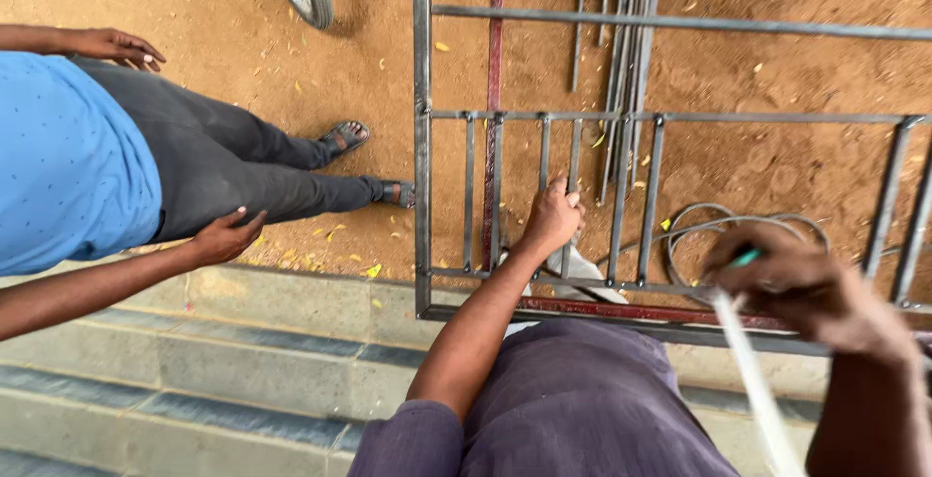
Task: The person welds vertical metal bars onto a horizontal metal frame using a welding torch. They repeatedly measure the spacing between bars with a tape measure, adjust the bars, and weld them in place. The person also uses a hammer to tap the bars into alignment.
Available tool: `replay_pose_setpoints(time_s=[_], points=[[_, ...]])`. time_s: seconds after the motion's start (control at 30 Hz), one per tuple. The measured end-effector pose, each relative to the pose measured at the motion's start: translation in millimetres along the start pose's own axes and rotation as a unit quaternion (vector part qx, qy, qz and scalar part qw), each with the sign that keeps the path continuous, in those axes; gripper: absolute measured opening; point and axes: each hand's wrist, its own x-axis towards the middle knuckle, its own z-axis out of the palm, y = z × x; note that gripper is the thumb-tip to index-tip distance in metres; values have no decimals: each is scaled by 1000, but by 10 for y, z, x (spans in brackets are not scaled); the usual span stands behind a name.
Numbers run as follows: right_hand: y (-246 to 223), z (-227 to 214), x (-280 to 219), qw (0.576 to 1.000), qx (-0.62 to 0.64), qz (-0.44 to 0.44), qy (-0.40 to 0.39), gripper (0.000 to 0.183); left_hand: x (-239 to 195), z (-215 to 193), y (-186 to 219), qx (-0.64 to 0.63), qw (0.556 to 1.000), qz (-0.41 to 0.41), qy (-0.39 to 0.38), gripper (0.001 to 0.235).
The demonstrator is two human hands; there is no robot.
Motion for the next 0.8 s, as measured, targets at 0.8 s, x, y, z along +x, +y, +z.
replay_pose_setpoints(time_s=[0.8], points=[[1815,-539,24,764,-585,204,181,8,-38,-4,96,34,999,-42,-7,63]])
